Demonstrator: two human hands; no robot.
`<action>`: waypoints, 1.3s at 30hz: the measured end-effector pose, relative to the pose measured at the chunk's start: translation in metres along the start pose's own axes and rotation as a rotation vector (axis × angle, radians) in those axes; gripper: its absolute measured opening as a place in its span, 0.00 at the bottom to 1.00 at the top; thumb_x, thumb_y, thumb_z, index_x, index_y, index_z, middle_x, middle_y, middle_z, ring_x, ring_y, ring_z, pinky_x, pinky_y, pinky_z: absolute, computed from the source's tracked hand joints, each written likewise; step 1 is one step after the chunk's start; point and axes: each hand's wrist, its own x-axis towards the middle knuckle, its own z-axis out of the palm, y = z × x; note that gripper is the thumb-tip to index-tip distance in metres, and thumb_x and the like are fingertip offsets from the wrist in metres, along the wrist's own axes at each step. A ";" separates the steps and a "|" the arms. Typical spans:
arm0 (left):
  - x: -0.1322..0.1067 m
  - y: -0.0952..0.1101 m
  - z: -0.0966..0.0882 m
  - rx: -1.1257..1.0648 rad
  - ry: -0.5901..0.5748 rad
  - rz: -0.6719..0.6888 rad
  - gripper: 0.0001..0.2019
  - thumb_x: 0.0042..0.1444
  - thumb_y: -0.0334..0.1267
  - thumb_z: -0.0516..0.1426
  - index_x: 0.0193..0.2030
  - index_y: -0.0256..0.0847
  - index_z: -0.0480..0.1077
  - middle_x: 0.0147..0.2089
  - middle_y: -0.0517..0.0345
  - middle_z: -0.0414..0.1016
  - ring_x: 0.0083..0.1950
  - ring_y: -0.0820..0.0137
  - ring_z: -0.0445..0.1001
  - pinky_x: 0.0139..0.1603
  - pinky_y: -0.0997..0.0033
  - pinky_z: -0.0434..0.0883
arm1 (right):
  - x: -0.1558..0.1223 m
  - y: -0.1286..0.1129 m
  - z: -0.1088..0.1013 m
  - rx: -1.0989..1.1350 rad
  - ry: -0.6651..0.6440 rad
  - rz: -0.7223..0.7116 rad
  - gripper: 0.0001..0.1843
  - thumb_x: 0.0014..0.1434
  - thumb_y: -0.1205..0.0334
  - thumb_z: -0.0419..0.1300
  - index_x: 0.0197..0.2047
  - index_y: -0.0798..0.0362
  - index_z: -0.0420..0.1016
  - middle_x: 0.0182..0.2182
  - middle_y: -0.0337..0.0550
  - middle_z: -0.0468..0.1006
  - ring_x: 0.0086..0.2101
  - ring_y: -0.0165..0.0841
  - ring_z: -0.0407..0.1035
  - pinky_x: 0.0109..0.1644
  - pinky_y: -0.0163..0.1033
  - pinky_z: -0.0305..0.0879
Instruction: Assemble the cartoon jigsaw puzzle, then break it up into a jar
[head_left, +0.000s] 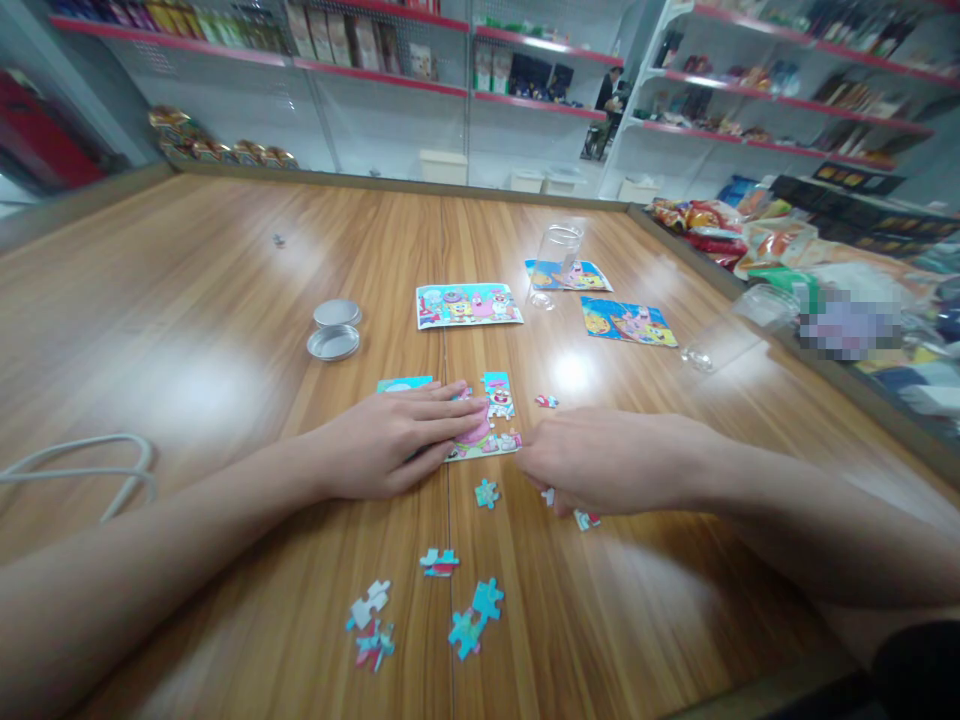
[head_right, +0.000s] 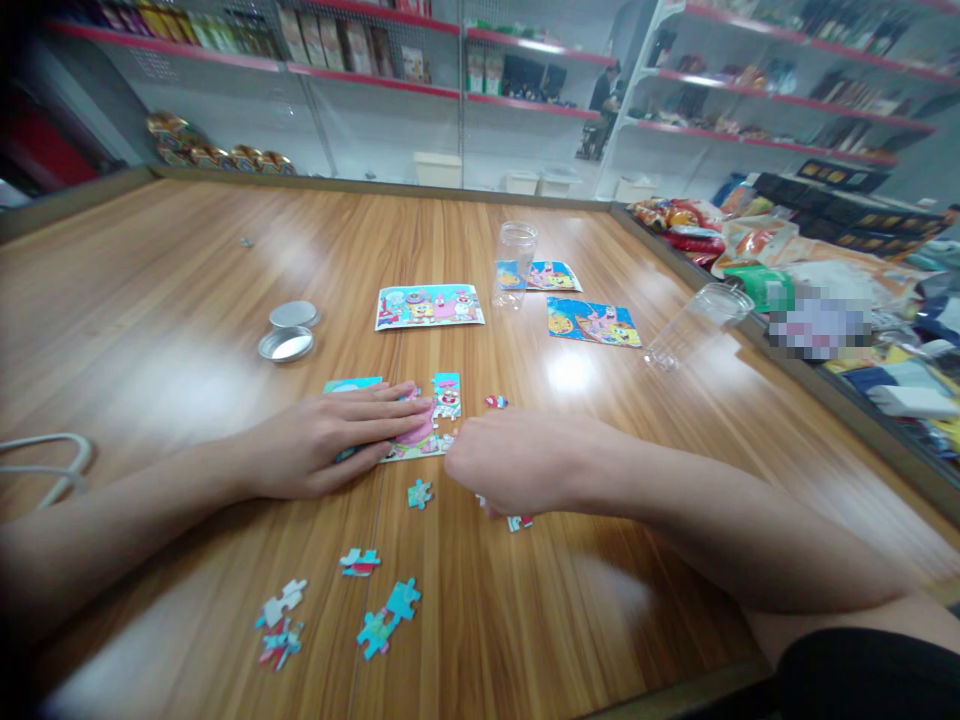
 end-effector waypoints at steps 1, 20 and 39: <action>0.000 0.000 0.000 -0.003 0.000 0.005 0.26 0.67 0.32 0.51 0.71 0.38 0.59 0.70 0.50 0.65 0.73 0.58 0.61 0.74 0.51 0.62 | 0.000 0.001 0.000 0.001 0.006 -0.008 0.04 0.56 0.69 0.64 0.35 0.60 0.79 0.32 0.51 0.82 0.30 0.35 0.72 0.30 0.38 0.54; 0.002 0.002 -0.002 -0.009 0.000 0.007 0.24 0.68 0.32 0.50 0.70 0.37 0.61 0.69 0.50 0.66 0.73 0.59 0.60 0.74 0.53 0.61 | 0.007 0.015 -0.003 0.215 -0.003 -0.112 0.11 0.52 0.73 0.58 0.37 0.56 0.78 0.31 0.42 0.78 0.30 0.31 0.65 0.33 0.36 0.54; 0.003 0.001 0.001 -0.028 -0.018 -0.001 0.23 0.68 0.35 0.52 0.67 0.32 0.64 0.69 0.44 0.66 0.74 0.56 0.57 0.73 0.50 0.62 | 0.031 -0.025 0.000 0.177 0.339 -0.225 0.09 0.63 0.72 0.56 0.37 0.56 0.78 0.37 0.47 0.79 0.38 0.35 0.70 0.41 0.40 0.61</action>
